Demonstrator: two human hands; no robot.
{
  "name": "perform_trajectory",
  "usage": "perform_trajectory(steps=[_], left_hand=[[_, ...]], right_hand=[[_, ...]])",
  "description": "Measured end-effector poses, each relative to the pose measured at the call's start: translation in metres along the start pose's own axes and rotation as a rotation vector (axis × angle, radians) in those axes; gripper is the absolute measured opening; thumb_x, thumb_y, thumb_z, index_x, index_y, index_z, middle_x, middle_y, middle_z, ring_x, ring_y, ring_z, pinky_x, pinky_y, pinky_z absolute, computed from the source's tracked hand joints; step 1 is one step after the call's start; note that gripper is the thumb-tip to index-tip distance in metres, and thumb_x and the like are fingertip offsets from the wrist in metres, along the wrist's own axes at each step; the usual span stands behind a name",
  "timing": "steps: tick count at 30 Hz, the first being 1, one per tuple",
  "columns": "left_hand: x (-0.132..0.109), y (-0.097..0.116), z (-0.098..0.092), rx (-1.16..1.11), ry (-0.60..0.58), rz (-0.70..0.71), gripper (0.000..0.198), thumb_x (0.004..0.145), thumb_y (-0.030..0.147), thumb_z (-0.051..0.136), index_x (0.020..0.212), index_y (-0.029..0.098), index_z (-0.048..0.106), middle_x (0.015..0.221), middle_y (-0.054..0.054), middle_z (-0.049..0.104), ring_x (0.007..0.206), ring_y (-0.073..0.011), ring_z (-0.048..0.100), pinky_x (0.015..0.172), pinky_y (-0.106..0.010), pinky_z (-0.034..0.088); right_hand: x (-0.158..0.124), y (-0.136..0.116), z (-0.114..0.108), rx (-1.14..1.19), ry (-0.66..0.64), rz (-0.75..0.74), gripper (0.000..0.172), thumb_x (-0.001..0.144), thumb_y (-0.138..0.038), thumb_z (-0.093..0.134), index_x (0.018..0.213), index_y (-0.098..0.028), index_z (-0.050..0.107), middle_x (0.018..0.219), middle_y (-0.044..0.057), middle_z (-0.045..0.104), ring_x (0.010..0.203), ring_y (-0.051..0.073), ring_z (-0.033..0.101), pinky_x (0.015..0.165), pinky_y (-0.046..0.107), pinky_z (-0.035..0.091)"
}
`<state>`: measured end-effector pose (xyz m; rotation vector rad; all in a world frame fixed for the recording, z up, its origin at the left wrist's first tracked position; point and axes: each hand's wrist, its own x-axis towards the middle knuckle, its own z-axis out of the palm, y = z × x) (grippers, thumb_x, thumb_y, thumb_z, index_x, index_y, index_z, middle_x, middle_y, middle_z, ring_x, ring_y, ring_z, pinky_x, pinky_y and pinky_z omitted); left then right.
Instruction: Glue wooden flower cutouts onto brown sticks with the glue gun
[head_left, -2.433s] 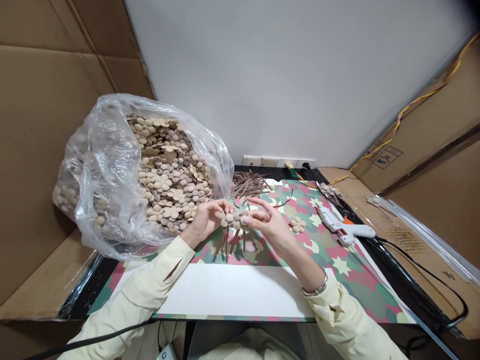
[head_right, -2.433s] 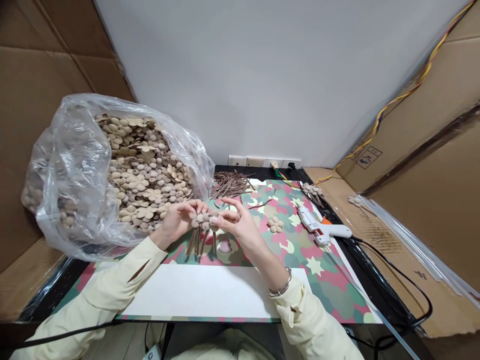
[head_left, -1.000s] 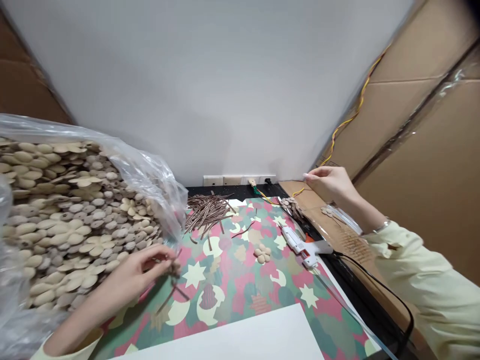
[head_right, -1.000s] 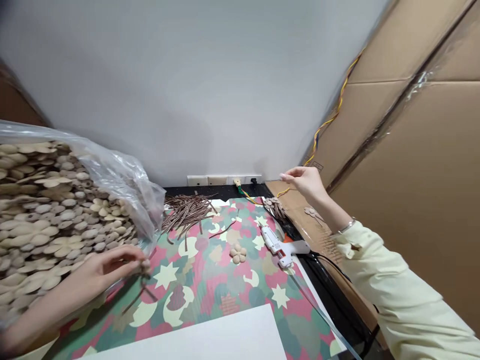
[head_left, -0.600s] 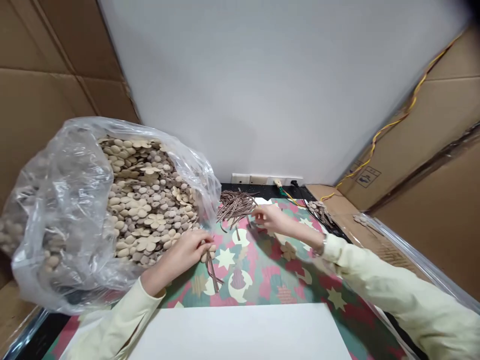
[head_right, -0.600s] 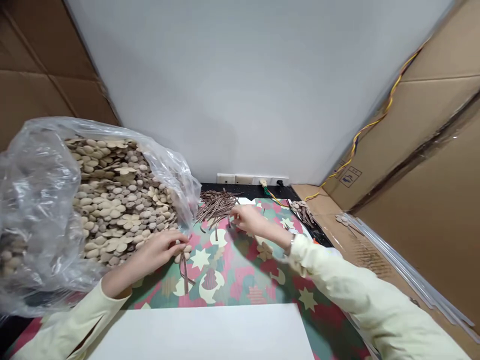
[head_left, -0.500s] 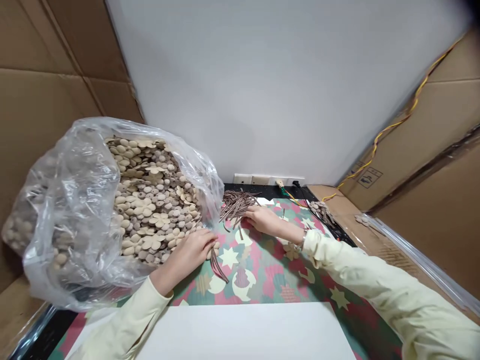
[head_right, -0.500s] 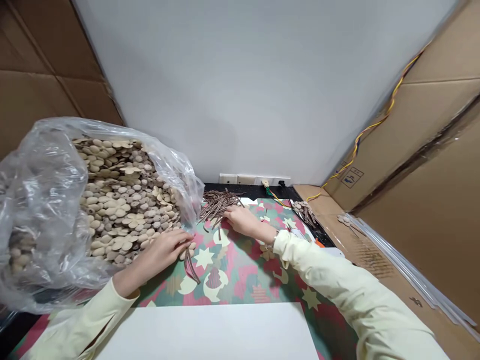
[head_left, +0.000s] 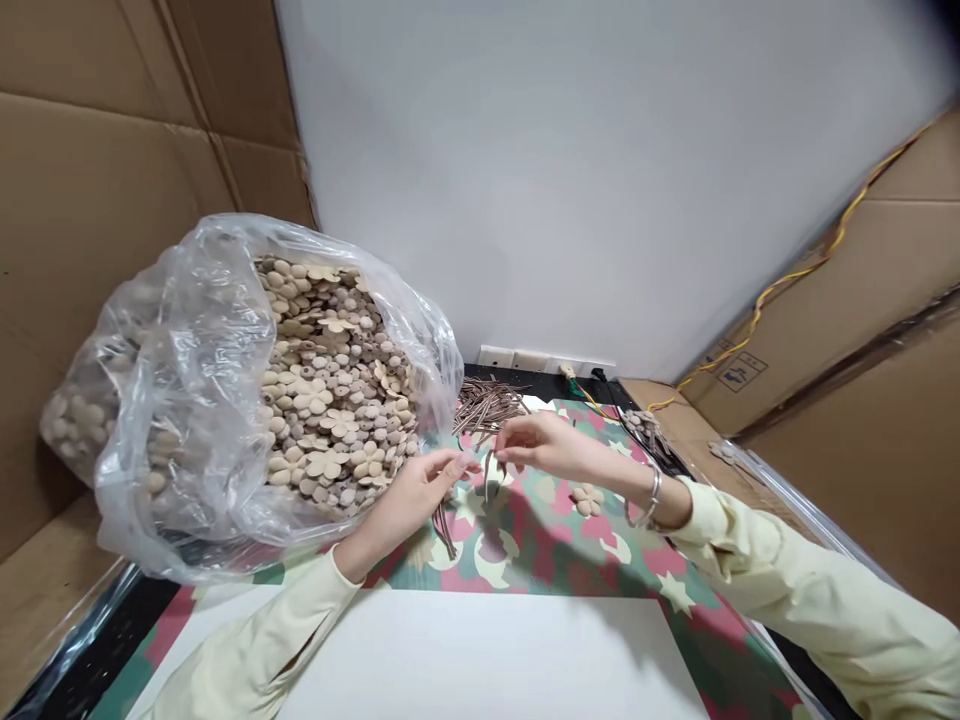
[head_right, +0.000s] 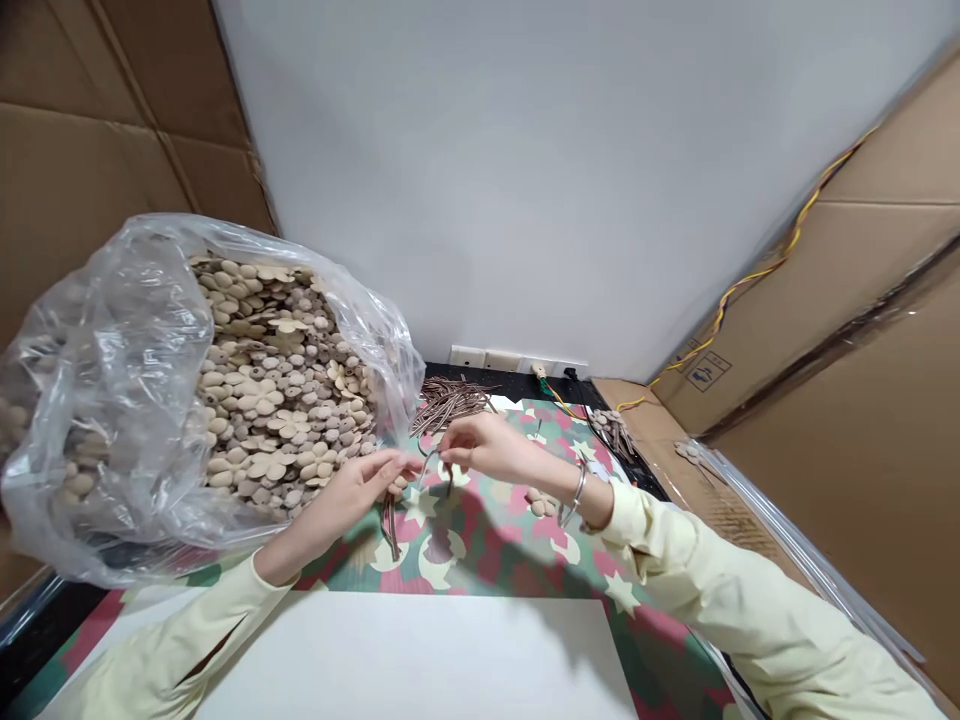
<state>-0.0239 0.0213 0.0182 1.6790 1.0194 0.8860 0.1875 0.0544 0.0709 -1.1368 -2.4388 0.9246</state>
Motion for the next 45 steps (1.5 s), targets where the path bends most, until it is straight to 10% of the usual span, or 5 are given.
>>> perform_trajectory(steps=[12,24,35,40,45], left_hand=[[-0.006,-0.009,0.015,-0.153,-0.193,-0.143,0.029,0.075,0.043,0.059,0.074,0.014,0.063,0.071,-0.001,0.060,0.056,-0.0105,0.052,0.056,-0.023,0.040],[-0.008,-0.008,0.030,-0.550,-0.170,-0.333,0.030,0.069,0.034,0.070,0.086,0.015,0.055,0.067,-0.002,0.065,0.062,-0.0133,0.062,0.060,-0.024,0.047],[-0.009,-0.015,0.034,-0.563,-0.320,-0.421,0.029,0.074,0.036,0.066,0.086,0.010,0.067,0.077,-0.010,0.070,0.070,-0.0149,0.064,0.064,-0.023,0.046],[-0.009,-0.011,0.033,-0.512,-0.321,-0.357,0.026,0.075,0.036,0.065,0.080,0.011,0.068,0.075,-0.008,0.069,0.068,-0.0136,0.063,0.066,-0.023,0.047],[-0.008,-0.010,0.033,-0.478,-0.319,-0.333,0.024,0.076,0.034,0.063,0.083,0.011,0.069,0.078,-0.009,0.070,0.071,-0.0150,0.064,0.068,-0.024,0.048]], right_hand=[[-0.031,-0.013,0.065,0.374,0.357,0.134,0.010,0.078,-0.028,0.057,0.080,-0.020,0.064,0.075,0.002,0.066,0.068,0.016,0.062,0.062,0.027,0.049],[-0.040,-0.012,0.079,0.684,0.598,0.264,0.015,0.070,-0.032,0.066,0.078,-0.018,0.065,0.077,0.004,0.068,0.071,0.018,0.065,0.062,0.028,0.051],[-0.040,-0.011,0.082,0.505,0.660,0.178,0.007,0.073,-0.026,0.062,0.076,-0.022,0.067,0.079,0.004,0.069,0.074,0.019,0.064,0.069,0.032,0.051],[-0.044,-0.005,0.073,0.839,0.440,0.300,0.027,0.072,-0.028,0.064,0.098,-0.020,0.065,0.096,0.006,0.068,0.085,0.018,0.063,0.070,0.030,0.049],[-0.046,0.000,0.073,0.845,0.320,0.348,0.023,0.075,-0.038,0.062,0.079,-0.016,0.069,0.080,0.005,0.066,0.065,0.012,0.054,0.059,0.025,0.042]])
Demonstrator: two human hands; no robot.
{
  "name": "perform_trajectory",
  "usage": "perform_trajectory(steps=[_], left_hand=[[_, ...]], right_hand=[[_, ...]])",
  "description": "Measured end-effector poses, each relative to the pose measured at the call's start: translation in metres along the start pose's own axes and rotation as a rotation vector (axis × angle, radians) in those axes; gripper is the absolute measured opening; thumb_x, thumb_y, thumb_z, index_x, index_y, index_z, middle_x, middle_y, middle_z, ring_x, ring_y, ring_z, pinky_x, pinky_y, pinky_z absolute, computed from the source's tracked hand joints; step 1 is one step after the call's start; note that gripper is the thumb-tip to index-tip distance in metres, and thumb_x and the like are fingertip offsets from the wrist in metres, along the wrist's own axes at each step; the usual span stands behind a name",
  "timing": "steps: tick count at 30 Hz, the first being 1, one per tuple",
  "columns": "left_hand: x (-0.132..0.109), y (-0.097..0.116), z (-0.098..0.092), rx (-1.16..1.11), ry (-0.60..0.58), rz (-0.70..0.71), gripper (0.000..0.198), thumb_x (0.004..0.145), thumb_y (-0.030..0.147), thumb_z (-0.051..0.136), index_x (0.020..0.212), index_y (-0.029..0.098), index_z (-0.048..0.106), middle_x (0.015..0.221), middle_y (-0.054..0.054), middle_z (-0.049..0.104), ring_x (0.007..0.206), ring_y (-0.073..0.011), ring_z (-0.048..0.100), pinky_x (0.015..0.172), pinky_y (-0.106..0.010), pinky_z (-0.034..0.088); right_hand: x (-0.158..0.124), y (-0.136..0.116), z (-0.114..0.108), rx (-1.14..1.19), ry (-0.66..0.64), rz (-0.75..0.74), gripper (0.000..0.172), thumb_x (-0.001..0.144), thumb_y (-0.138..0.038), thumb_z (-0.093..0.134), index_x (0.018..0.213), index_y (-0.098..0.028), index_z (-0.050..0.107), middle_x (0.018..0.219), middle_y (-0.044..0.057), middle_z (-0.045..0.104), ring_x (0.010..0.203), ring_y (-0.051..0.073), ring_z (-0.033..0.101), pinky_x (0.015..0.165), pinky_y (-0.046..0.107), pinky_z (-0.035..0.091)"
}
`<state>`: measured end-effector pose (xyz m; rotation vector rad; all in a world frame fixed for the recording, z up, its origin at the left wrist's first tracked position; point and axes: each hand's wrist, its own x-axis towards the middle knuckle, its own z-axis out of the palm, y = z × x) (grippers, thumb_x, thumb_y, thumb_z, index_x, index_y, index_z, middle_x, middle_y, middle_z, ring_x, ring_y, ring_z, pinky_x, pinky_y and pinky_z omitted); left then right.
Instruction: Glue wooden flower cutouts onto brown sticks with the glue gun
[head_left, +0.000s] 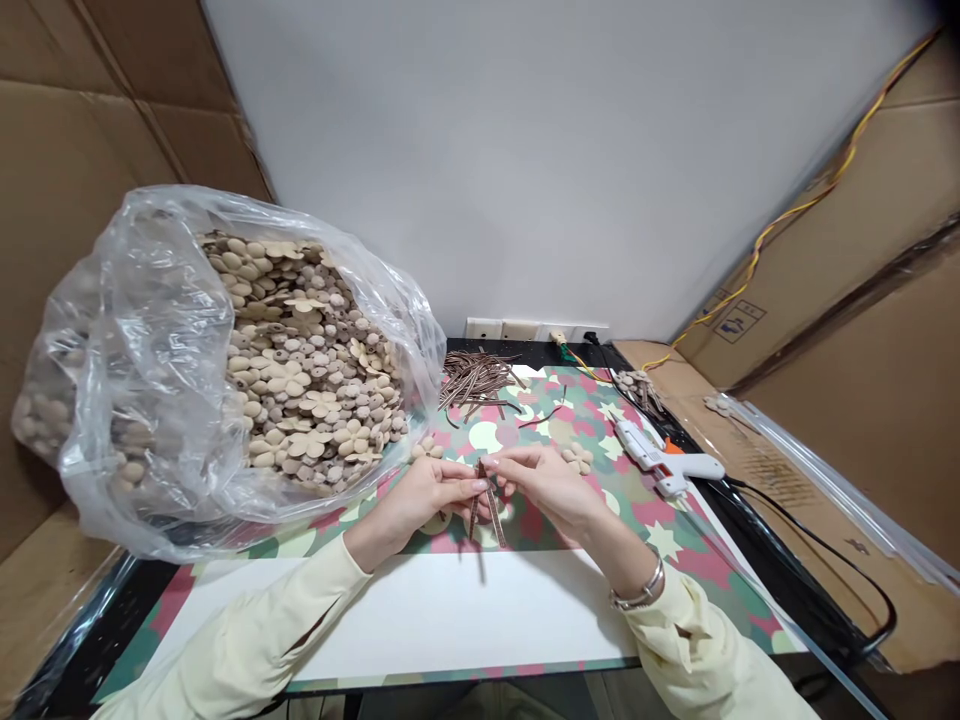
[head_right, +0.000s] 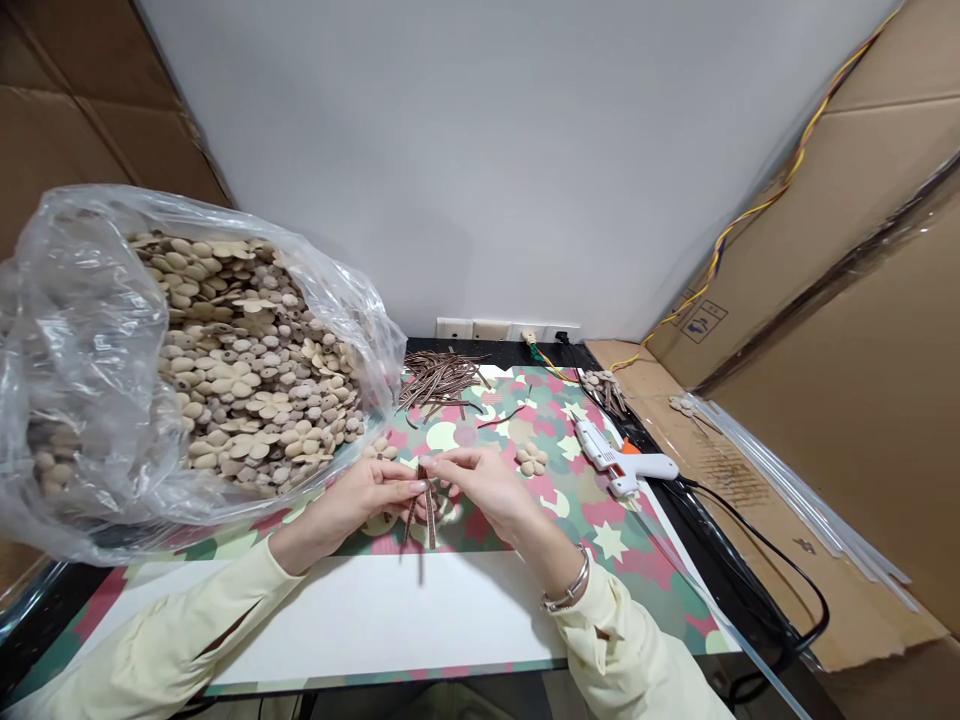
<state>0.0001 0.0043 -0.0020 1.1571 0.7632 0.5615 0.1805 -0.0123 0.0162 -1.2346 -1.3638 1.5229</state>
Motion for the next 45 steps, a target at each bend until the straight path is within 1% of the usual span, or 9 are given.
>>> perform_trajectory(steps=[7,16,21,27,34,37,40,42,45], left_hand=[[-0.001,-0.001,0.003,0.085,0.015,0.039,0.026,0.080,0.033,0.058,0.079,0.009,0.069,0.077,-0.010,0.070,0.069,-0.0141,0.062,0.064,-0.022,0.045],[0.002,0.000,0.006,0.095,0.065,0.062,0.027,0.078,0.034,0.060,0.075,0.009,0.069,0.075,-0.011,0.070,0.066,-0.0154,0.063,0.063,-0.024,0.046],[0.000,0.002,0.011,0.094,0.112,0.042,0.028,0.077,0.033,0.060,0.072,0.008,0.070,0.073,-0.011,0.070,0.062,-0.0141,0.062,0.059,-0.023,0.046],[-0.002,0.005,0.016,0.102,0.171,0.033,0.026,0.076,0.032,0.061,0.072,0.008,0.071,0.071,-0.011,0.070,0.060,-0.0135,0.060,0.058,-0.023,0.046],[-0.002,0.000,0.016,0.104,0.142,0.073,0.029,0.075,0.036,0.061,0.071,0.009,0.071,0.070,-0.009,0.068,0.062,-0.0141,0.059,0.061,-0.024,0.047],[-0.001,0.003,0.007,0.162,0.046,0.039,0.030,0.073,0.038,0.064,0.084,0.011,0.072,0.078,-0.008,0.069,0.070,-0.0159,0.062,0.068,-0.026,0.048],[0.013,0.011,0.000,0.250,0.024,0.001,0.038,0.073,0.041,0.063,0.100,0.014,0.068,0.080,-0.007,0.069,0.065,-0.0150,0.062,0.060,-0.025,0.047],[0.033,0.016,0.003,0.376,0.055,0.044,0.037,0.077,0.043,0.057,0.097,0.013,0.067,0.074,-0.007,0.067,0.058,-0.0135,0.059,0.052,-0.023,0.044],[0.072,0.019,0.022,0.673,0.062,0.206,0.034,0.080,0.040,0.050,0.085,0.011,0.067,0.071,-0.006,0.065,0.060,-0.0147,0.058,0.054,-0.024,0.043]], right_hand=[[0.001,0.006,0.009,0.046,0.091,-0.091,0.016,0.071,-0.030,0.066,0.068,-0.014,0.068,0.069,0.003,0.063,0.061,0.012,0.052,0.057,0.024,0.040],[0.003,0.017,0.017,0.232,0.189,-0.077,0.016,0.066,-0.031,0.071,0.069,-0.015,0.069,0.070,0.002,0.063,0.065,0.014,0.056,0.059,0.025,0.043],[0.002,0.014,0.020,0.236,0.233,-0.094,0.013,0.063,-0.027,0.073,0.065,-0.015,0.069,0.067,0.001,0.062,0.064,0.013,0.055,0.058,0.024,0.042],[0.001,0.012,0.022,0.274,0.228,-0.077,0.015,0.062,-0.028,0.074,0.066,-0.015,0.068,0.067,0.001,0.061,0.059,0.012,0.053,0.053,0.023,0.041],[0.003,0.014,0.026,0.322,0.206,-0.062,0.020,0.063,-0.033,0.073,0.067,-0.015,0.064,0.055,-0.003,0.055,0.044,0.009,0.047,0.042,0.022,0.037],[-0.006,0.011,0.012,0.237,0.261,-0.104,0.019,0.065,-0.033,0.073,0.069,-0.016,0.066,0.060,-0.001,0.060,0.053,0.010,0.053,0.051,0.023,0.042],[-0.030,0.011,-0.018,0.157,0.341,-0.132,0.019,0.067,-0.033,0.072,0.072,-0.016,0.067,0.069,0.002,0.066,0.066,0.014,0.059,0.063,0.025,0.046],[-0.048,0.015,-0.043,0.173,0.387,-0.112,0.020,0.068,-0.034,0.072,0.073,-0.015,0.067,0.072,0.005,0.068,0.071,0.017,0.063,0.066,0.026,0.048],[-0.070,0.026,-0.073,0.288,0.470,-0.065,0.023,0.066,-0.033,0.074,0.077,-0.015,0.065,0.073,0.006,0.069,0.071,0.018,0.066,0.064,0.027,0.050]])
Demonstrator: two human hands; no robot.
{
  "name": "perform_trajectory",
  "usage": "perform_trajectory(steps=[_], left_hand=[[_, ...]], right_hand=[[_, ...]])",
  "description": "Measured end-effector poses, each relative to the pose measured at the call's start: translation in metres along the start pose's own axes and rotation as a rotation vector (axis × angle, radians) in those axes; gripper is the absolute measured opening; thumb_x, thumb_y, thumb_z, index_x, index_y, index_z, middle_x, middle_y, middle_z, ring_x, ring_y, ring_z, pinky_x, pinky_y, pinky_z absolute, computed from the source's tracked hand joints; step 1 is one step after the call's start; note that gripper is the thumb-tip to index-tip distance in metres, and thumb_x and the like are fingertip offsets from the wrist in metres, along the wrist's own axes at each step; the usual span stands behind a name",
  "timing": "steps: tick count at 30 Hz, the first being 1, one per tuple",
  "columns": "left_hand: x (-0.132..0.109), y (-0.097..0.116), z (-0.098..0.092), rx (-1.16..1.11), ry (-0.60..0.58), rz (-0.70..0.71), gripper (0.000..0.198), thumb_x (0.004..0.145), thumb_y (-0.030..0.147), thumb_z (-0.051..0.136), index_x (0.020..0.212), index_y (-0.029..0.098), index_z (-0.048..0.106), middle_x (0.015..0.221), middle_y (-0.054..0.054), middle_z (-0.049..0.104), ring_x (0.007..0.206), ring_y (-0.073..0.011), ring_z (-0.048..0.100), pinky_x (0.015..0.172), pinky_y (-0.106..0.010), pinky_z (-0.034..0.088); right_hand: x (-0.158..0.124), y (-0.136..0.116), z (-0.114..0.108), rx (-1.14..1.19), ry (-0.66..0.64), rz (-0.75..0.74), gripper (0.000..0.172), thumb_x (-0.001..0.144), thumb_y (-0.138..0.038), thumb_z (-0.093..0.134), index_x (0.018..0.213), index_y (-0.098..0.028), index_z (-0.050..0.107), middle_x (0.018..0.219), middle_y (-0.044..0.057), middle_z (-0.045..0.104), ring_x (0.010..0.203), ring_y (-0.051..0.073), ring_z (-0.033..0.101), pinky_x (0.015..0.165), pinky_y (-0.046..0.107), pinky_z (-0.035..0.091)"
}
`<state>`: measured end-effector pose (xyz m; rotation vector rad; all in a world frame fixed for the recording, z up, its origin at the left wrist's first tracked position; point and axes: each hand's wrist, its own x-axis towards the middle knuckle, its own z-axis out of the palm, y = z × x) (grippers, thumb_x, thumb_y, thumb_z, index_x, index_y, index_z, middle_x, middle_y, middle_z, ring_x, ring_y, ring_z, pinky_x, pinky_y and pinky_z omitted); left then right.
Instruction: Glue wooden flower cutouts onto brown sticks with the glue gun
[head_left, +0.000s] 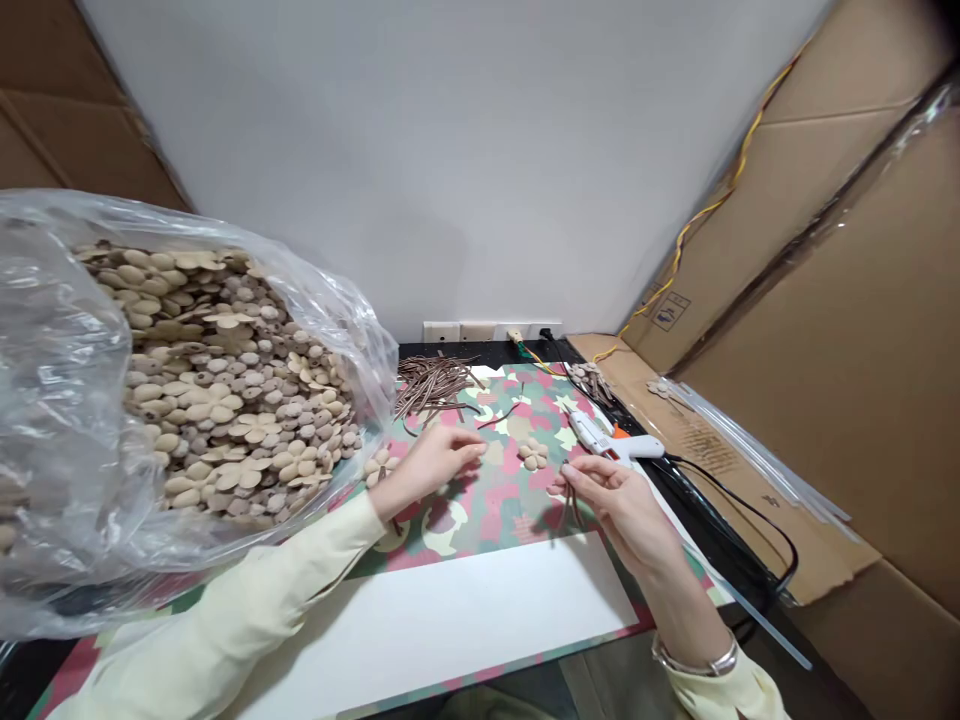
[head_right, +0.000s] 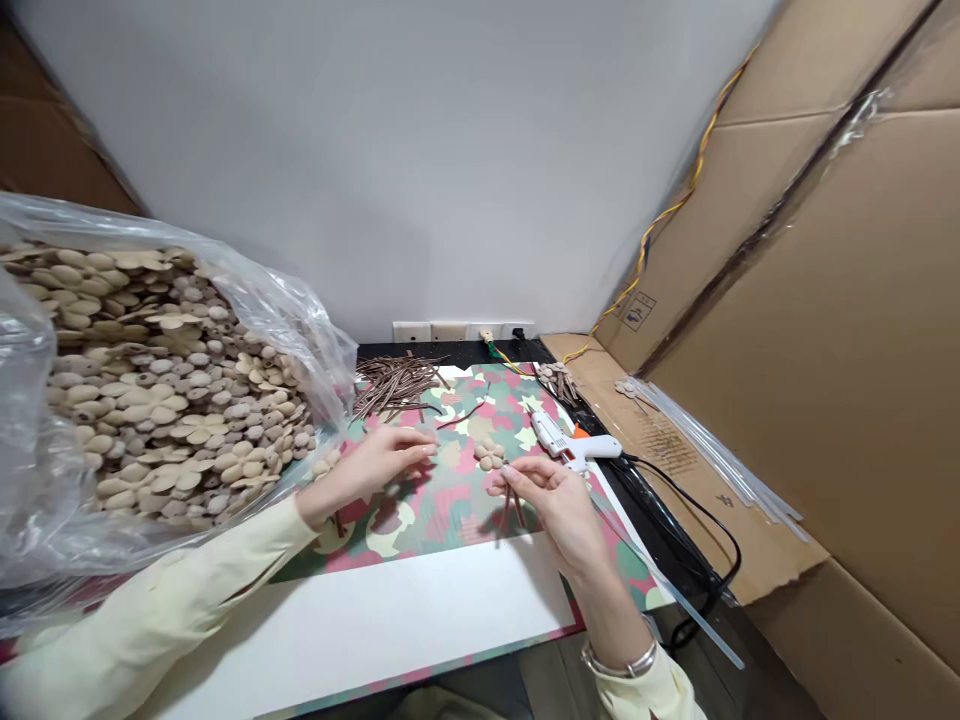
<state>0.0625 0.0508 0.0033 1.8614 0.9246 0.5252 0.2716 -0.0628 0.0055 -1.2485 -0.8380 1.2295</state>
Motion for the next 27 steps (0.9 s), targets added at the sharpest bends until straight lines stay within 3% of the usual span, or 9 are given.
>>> perform_trajectory(steps=[5,7,10,14,17,19,23,27], left_hand=[[0.049,0.004,0.042,0.119,0.079,0.102,0.025,0.070,0.038,0.061,0.077,0.014,0.066,0.078,-0.006,0.064,0.079,-0.0221,0.056,0.070,-0.030,0.042],[0.056,0.003,0.053,0.118,0.084,0.133,0.022,0.069,0.037,0.063,0.071,0.015,0.065,0.078,-0.007,0.065,0.087,-0.0245,0.055,0.076,-0.032,0.042],[0.058,0.006,0.062,0.058,0.044,0.164,0.021,0.073,0.032,0.059,0.061,0.016,0.061,0.071,-0.006,0.066,0.081,-0.0219,0.058,0.074,-0.030,0.043],[0.050,0.012,0.059,-0.060,0.023,0.152,0.022,0.079,0.031,0.053,0.074,0.013,0.063,0.070,-0.007,0.068,0.067,-0.0170,0.063,0.063,-0.026,0.047],[0.035,0.016,0.049,-0.206,0.032,0.096,0.029,0.079,0.037,0.054,0.084,0.011,0.065,0.076,-0.009,0.070,0.067,-0.0174,0.064,0.062,-0.026,0.049],[0.023,0.016,0.042,-0.277,0.063,0.033,0.029,0.076,0.038,0.058,0.084,0.012,0.066,0.075,-0.008,0.070,0.068,-0.0177,0.064,0.061,-0.025,0.049],[0.004,0.011,0.033,-0.269,0.148,-0.032,0.027,0.073,0.038,0.062,0.079,0.013,0.067,0.073,-0.006,0.069,0.065,-0.0166,0.062,0.058,-0.024,0.048],[-0.005,0.006,0.033,-0.297,0.138,-0.041,0.029,0.076,0.039,0.059,0.081,0.012,0.067,0.072,-0.006,0.069,0.063,-0.0155,0.061,0.057,-0.023,0.047]], right_hand=[[0.003,0.011,-0.023,0.114,0.058,0.097,0.029,0.058,-0.029,0.080,0.077,-0.014,0.064,0.071,0.005,0.070,0.066,0.017,0.067,0.065,0.028,0.053],[0.005,0.015,-0.022,0.114,0.054,0.102,0.031,0.058,-0.030,0.080,0.078,-0.013,0.063,0.069,0.006,0.070,0.065,0.019,0.068,0.067,0.030,0.053],[0.008,0.019,-0.017,0.074,0.024,0.069,0.032,0.062,-0.034,0.077,0.080,-0.013,0.063,0.067,0.006,0.070,0.064,0.020,0.067,0.066,0.033,0.053],[0.010,0.022,-0.009,0.033,0.017,-0.015,0.030,0.066,-0.034,0.074,0.085,-0.015,0.058,0.068,0.005,0.070,0.063,0.020,0.067,0.064,0.033,0.053],[0.010,0.020,-0.001,0.044,0.006,-0.031,0.034,0.068,-0.034,0.072,0.090,-0.019,0.050,0.070,0.004,0.071,0.063,0.021,0.067,0.050,0.028,0.051],[0.008,0.020,0.006,0.046,-0.020,-0.008,0.040,0.069,-0.034,0.071,0.097,-0.020,0.047,0.070,0.004,0.071,0.060,0.022,0.067,0.042,0.025,0.046],[0.008,0.024,0.019,0.061,-0.129,0.084,0.052,0.069,-0.037,0.071,0.111,-0.016,0.047,0.073,0.007,0.071,0.054,0.021,0.065,0.040,0.027,0.046],[0.009,0.031,0.026,0.067,-0.187,0.121,0.042,0.069,-0.039,0.071,0.098,-0.012,0.057,0.073,0.009,0.070,0.059,0.021,0.066,0.042,0.026,0.047]])
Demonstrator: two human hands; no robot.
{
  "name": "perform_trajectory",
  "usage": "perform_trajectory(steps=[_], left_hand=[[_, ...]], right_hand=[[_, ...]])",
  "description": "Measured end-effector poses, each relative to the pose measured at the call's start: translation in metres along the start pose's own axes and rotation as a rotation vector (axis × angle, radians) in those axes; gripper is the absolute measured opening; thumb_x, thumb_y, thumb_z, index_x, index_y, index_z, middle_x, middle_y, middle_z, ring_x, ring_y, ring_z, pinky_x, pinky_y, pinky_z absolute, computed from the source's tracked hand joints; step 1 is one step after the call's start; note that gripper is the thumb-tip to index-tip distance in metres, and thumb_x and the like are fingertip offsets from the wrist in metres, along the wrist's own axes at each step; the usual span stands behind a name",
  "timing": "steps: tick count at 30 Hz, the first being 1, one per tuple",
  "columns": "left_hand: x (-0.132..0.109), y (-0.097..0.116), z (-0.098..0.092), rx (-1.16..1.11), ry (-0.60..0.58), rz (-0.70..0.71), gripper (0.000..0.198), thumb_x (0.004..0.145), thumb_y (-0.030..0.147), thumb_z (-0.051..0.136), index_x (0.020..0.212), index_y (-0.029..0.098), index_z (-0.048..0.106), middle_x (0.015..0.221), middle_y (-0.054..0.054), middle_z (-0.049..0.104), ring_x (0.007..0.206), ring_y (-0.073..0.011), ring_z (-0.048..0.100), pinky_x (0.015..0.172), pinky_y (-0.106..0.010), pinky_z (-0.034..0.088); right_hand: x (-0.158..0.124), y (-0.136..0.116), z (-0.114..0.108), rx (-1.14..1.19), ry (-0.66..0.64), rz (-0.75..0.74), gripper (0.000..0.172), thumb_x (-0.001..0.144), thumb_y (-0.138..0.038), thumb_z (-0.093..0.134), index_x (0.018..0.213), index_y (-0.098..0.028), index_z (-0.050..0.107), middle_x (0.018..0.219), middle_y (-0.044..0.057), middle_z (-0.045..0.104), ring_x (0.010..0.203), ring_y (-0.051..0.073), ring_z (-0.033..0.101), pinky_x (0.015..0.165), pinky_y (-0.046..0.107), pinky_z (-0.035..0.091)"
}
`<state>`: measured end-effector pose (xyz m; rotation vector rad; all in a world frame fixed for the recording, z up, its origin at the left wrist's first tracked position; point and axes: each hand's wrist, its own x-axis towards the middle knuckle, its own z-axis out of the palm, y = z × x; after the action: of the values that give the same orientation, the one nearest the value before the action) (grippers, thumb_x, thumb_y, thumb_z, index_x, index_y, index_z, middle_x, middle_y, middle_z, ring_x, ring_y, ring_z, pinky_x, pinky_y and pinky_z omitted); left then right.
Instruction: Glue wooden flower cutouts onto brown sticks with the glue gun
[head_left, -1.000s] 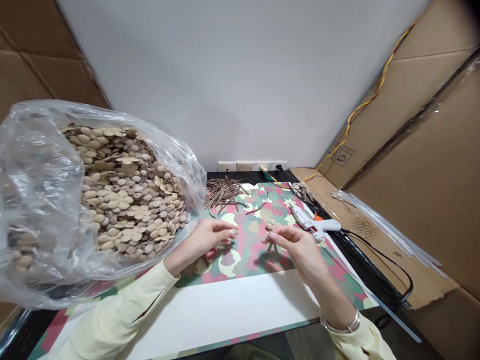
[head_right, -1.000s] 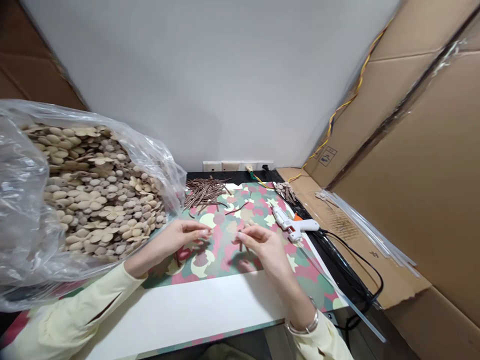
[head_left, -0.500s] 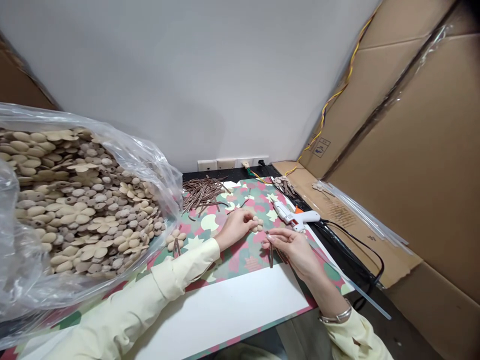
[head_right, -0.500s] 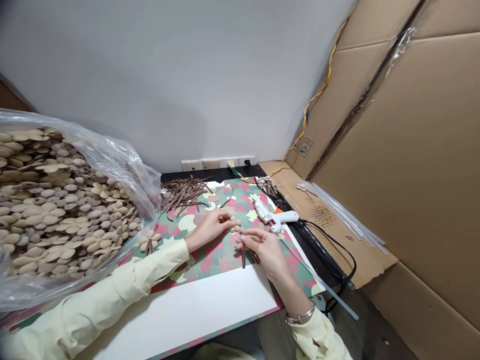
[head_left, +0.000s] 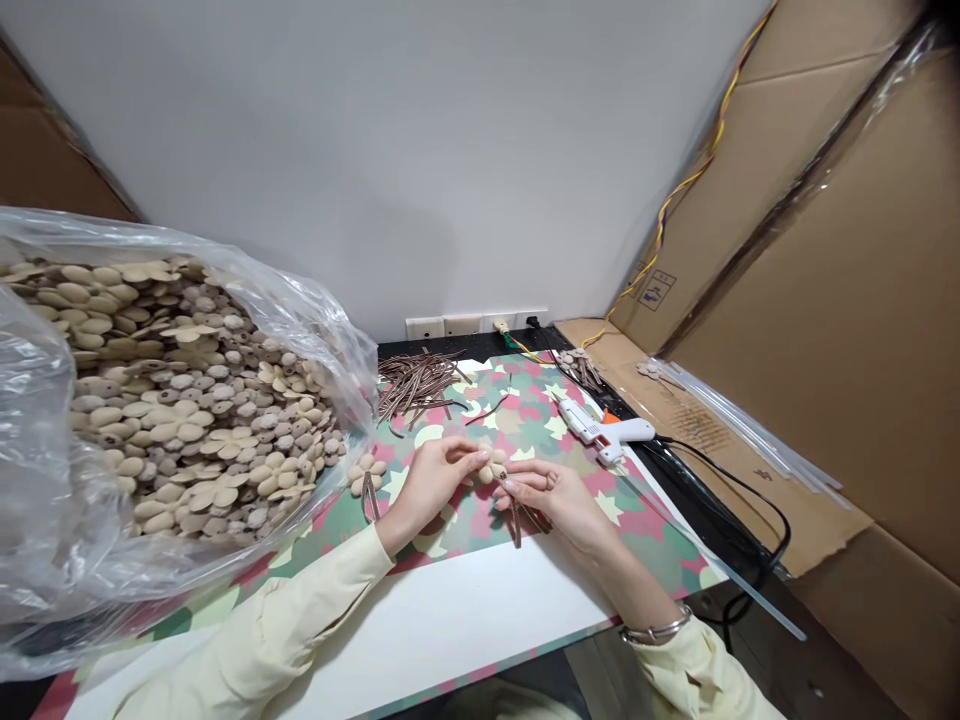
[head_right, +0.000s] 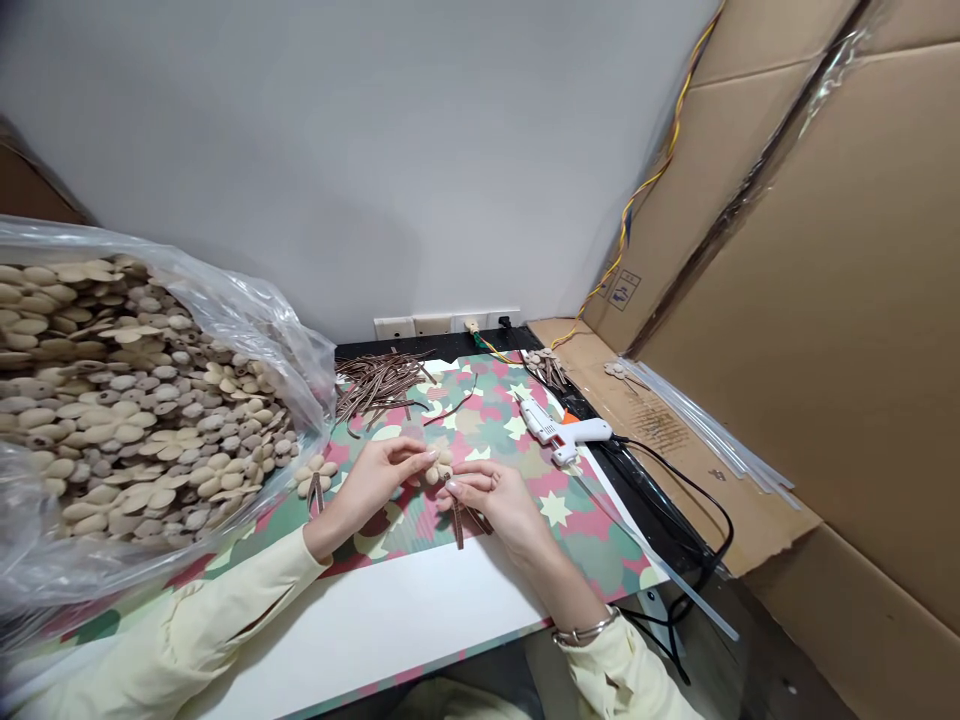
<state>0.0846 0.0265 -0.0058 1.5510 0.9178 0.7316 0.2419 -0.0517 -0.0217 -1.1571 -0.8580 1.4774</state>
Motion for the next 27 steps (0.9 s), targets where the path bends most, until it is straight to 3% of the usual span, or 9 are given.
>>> perform_trajectory(steps=[7,12,15,20,27], left_hand=[[-0.007,0.006,-0.002,0.049,-0.026,-0.038,0.034,0.076,0.045,0.057,0.079,0.013,0.067,0.068,-0.005,0.068,0.054,-0.0139,0.060,0.049,-0.022,0.046],[-0.007,0.001,-0.002,0.050,0.037,-0.035,0.033,0.075,0.045,0.058,0.078,0.013,0.065,0.066,-0.006,0.069,0.054,-0.0161,0.063,0.045,-0.022,0.045],[-0.008,-0.001,0.000,0.066,0.065,-0.026,0.031,0.075,0.044,0.059,0.075,0.014,0.064,0.065,-0.006,0.069,0.054,-0.0163,0.063,0.046,-0.022,0.047],[-0.011,-0.003,0.005,0.043,0.059,-0.025,0.028,0.075,0.043,0.060,0.075,0.015,0.062,0.065,-0.004,0.070,0.058,-0.0179,0.066,0.053,-0.024,0.051],[-0.015,-0.004,0.006,0.046,0.042,0.020,0.027,0.076,0.043,0.058,0.079,0.016,0.061,0.070,-0.005,0.071,0.064,-0.0192,0.067,0.055,-0.025,0.051]], right_hand=[[0.000,0.001,0.001,-0.019,0.013,-0.012,0.035,0.069,-0.037,0.071,0.089,-0.013,0.057,0.073,0.008,0.070,0.057,0.018,0.064,0.043,0.023,0.046],[-0.004,-0.002,0.005,-0.048,0.006,-0.026,0.038,0.070,-0.040,0.069,0.089,-0.020,0.044,0.066,0.003,0.070,0.045,0.017,0.060,0.037,0.023,0.042],[-0.003,0.000,0.010,-0.082,-0.005,-0.055,0.040,0.070,-0.040,0.068,0.088,-0.023,0.036,0.063,0.002,0.069,0.049,0.018,0.063,0.036,0.019,0.036],[0.001,0.005,0.012,-0.108,0.039,-0.106,0.041,0.072,-0.037,0.067,0.089,-0.023,0.032,0.064,0.002,0.070,0.056,0.020,0.066,0.040,0.020,0.040],[0.001,0.005,0.013,-0.132,0.075,-0.089,0.040,0.072,-0.038,0.066,0.086,-0.024,0.031,0.059,-0.001,0.067,0.035,0.011,0.050,0.031,0.017,0.031]])
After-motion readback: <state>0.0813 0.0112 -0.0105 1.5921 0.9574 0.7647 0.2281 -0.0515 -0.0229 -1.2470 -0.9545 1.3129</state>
